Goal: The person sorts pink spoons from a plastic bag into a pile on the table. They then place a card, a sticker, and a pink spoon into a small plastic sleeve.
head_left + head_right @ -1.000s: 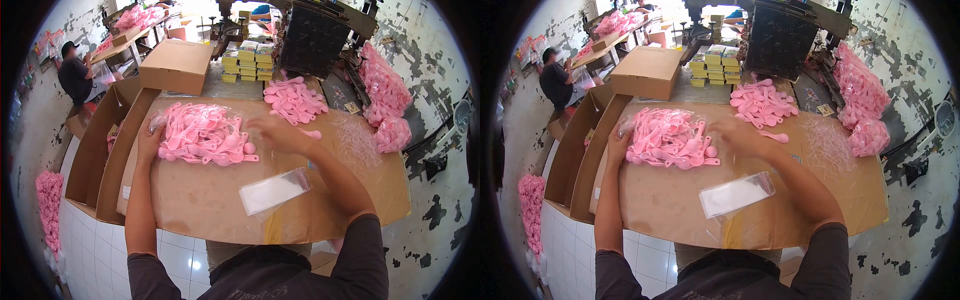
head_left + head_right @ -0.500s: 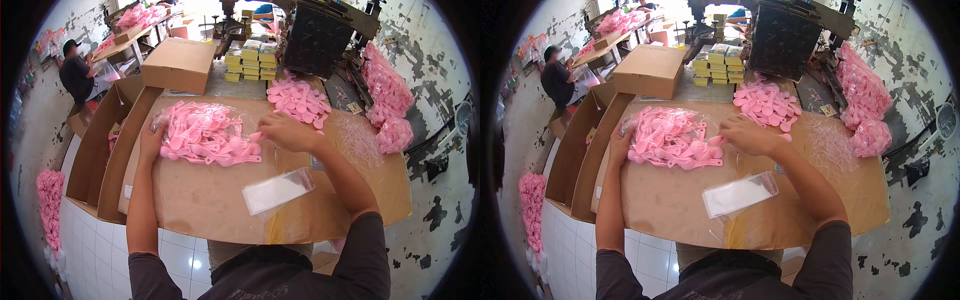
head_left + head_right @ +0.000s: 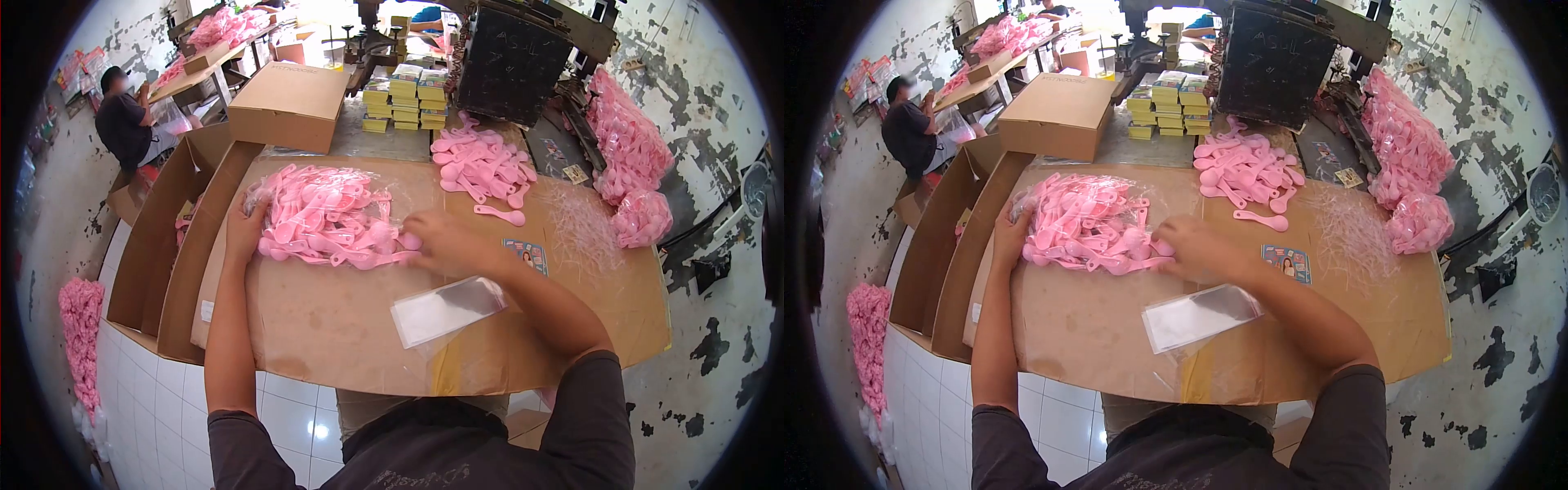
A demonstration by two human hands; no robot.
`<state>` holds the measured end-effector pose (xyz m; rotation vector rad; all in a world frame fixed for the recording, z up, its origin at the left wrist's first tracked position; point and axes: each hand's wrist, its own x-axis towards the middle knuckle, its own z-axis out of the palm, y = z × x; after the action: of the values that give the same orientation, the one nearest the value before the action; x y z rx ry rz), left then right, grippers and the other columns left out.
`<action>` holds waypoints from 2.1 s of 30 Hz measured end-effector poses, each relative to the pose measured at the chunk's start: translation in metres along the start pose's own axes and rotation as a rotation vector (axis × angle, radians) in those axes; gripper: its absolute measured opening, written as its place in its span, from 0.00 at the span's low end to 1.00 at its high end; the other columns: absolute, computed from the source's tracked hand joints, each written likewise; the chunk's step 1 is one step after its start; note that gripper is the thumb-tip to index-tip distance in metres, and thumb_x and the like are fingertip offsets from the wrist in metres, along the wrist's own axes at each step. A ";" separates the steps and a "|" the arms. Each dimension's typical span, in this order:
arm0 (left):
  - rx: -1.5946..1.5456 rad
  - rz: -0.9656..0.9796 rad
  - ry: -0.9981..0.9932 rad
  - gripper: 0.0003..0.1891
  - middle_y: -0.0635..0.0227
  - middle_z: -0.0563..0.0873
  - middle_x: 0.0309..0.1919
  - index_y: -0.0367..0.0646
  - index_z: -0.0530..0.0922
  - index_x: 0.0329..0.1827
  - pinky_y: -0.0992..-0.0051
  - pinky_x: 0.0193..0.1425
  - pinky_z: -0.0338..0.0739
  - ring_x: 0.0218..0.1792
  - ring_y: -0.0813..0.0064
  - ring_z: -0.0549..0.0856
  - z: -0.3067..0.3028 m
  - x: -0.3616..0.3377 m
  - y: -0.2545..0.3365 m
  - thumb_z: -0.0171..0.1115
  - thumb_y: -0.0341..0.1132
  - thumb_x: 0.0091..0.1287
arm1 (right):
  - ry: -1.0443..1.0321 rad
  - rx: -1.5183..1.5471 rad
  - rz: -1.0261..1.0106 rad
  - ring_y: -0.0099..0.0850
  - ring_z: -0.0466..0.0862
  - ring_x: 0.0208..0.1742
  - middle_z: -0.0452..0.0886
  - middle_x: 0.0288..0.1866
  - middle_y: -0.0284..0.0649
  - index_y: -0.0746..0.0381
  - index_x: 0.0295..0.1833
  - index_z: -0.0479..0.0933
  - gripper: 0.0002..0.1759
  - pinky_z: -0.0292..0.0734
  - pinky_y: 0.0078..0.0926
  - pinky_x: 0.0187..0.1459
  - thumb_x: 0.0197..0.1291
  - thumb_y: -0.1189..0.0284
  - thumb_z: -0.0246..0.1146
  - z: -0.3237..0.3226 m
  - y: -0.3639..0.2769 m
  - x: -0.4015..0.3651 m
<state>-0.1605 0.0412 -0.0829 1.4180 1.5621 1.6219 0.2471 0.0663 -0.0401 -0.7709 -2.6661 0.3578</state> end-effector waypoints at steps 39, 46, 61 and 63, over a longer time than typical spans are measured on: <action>0.026 -0.004 0.007 0.24 0.59 0.87 0.55 0.32 0.78 0.66 0.74 0.59 0.79 0.53 0.73 0.85 0.002 -0.002 0.007 0.69 0.38 0.73 | 0.402 -0.399 0.098 0.45 0.82 0.55 0.80 0.55 0.48 0.62 0.55 0.83 0.16 0.79 0.42 0.54 0.63 0.69 0.68 -0.068 0.070 0.008; 0.020 -0.017 0.008 0.24 0.59 0.87 0.54 0.33 0.78 0.66 0.74 0.57 0.80 0.52 0.74 0.85 0.002 -0.002 0.008 0.69 0.37 0.72 | -0.014 -0.049 0.232 0.46 0.82 0.59 0.80 0.57 0.49 0.61 0.59 0.79 0.22 0.80 0.41 0.57 0.60 0.66 0.66 0.001 0.008 0.012; 0.012 -0.006 0.003 0.23 0.61 0.87 0.54 0.33 0.78 0.66 0.75 0.58 0.79 0.53 0.75 0.85 0.001 0.000 0.005 0.68 0.37 0.72 | -0.051 0.438 0.436 0.29 0.86 0.42 0.89 0.42 0.42 0.64 0.52 0.86 0.20 0.79 0.31 0.43 0.63 0.60 0.69 -0.006 0.000 0.032; 0.003 -0.025 0.007 0.23 0.60 0.87 0.55 0.34 0.78 0.66 0.74 0.58 0.79 0.53 0.74 0.85 0.002 -0.001 0.008 0.68 0.37 0.72 | -0.137 0.442 0.487 0.26 0.85 0.42 0.88 0.42 0.40 0.65 0.52 0.86 0.19 0.78 0.27 0.43 0.64 0.61 0.68 -0.044 -0.003 0.030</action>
<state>-0.1563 0.0388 -0.0767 1.3904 1.5810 1.6121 0.2386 0.0866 0.0084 -1.2658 -2.3448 1.1100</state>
